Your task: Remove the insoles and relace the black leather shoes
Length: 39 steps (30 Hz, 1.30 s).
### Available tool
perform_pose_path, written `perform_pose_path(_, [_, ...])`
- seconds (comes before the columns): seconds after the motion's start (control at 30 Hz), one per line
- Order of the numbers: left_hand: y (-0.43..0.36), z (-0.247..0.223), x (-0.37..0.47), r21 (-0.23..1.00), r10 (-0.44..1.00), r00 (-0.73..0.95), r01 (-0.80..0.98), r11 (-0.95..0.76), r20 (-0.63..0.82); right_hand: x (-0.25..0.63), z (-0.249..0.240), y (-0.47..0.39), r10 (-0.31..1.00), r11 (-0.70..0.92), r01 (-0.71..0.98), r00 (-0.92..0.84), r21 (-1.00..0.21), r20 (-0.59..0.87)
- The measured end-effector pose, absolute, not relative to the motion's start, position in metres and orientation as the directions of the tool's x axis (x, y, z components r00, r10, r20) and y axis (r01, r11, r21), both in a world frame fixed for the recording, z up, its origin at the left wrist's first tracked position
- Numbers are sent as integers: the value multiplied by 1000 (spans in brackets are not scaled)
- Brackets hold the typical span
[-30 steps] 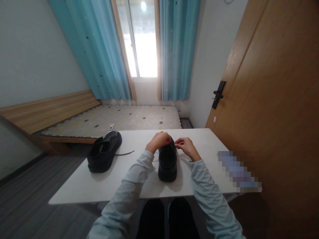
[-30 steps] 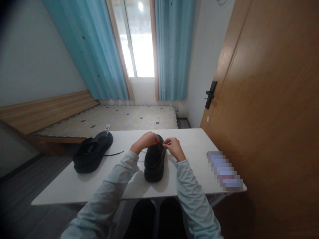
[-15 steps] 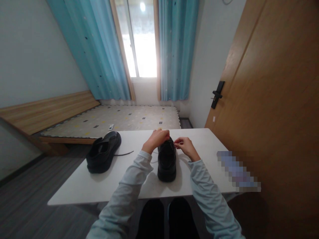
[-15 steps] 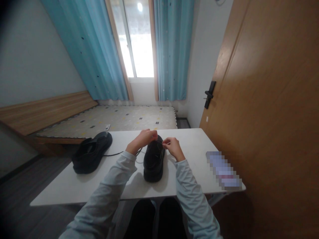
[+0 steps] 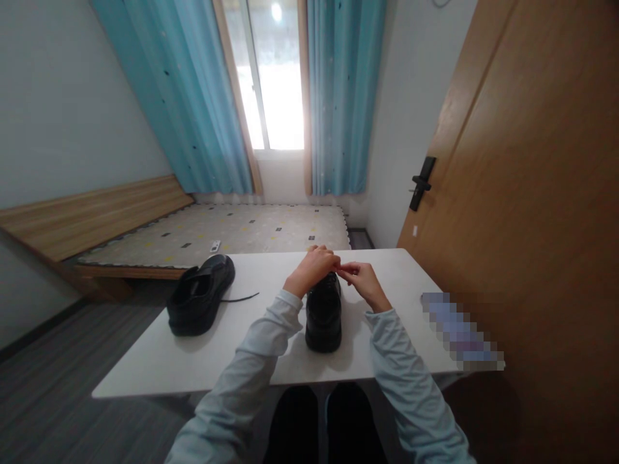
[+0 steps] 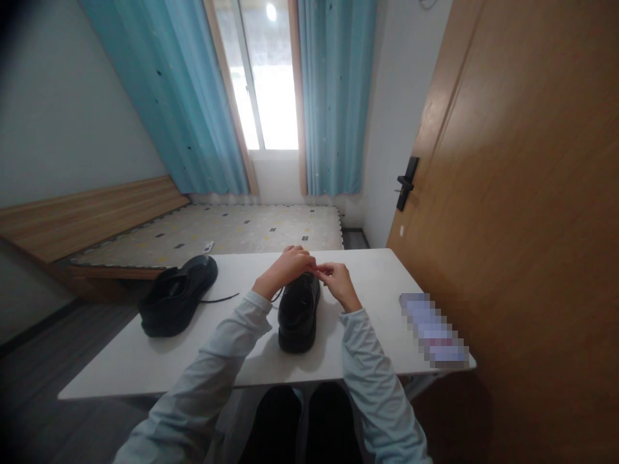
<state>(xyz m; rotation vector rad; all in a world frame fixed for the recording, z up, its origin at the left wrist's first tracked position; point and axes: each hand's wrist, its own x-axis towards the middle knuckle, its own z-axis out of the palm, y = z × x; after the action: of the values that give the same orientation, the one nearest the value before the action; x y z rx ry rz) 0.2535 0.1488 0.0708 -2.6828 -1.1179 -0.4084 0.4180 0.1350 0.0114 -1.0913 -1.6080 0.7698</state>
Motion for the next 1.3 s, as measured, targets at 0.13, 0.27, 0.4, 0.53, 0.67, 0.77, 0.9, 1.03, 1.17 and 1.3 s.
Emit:
perform_pose_path(0.13, [151, 70, 252, -24, 624, 678, 684, -729, 389, 416, 14, 132, 941, 336, 283, -62, -898, 333])
perform_pose_path(0.27, [151, 68, 250, 53, 637, 664, 675, -736, 391, 414, 15, 131, 944, 323, 319, -42, -891, 327])
perform_pose_path(0.4, [148, 68, 248, 111, 669, 655, 680, -725, 351, 417, 15, 132, 927, 370, 366, -90, -854, 364])
perform_pose_path(0.53, [146, 69, 246, 175, 654, 674, 638, -750, 344, 420, 16, 133, 910, 407, 427, -108, -808, 401])
perform_pose_path(0.67, [143, 72, 242, 140, 652, 685, 647, -750, 326, 420, 15, 132, 927, 364, 404, -68, -839, 369])
perform_pose_path(0.77, [140, 74, 238, 37, 688, 660, 713, -700, 303, 417, 13, 131, 955, 290, 304, -32, -907, 295])
perform_pose_path(0.9, [136, 74, 233, -18, 735, 613, 771, -637, 290, 416, 11, 129, 987, 161, 190, -60, -969, 152])
perform_pose_path(1.03, [135, 71, 231, 28, 766, 590, 787, -616, 255, 418, 10, 128, 992, 92, 124, -93, -988, 81])
perform_pose_path(1.17, [139, 66, 230, 124, 795, 570, 791, -599, 210, 418, 8, 129, 995, 84, 72, -61, -994, 80])
perform_pose_path(1.3, [146, 58, 232, 181, 827, 524, 810, -558, 205, 418, 8, 130, 998, 42, 31, -47, -999, 41])
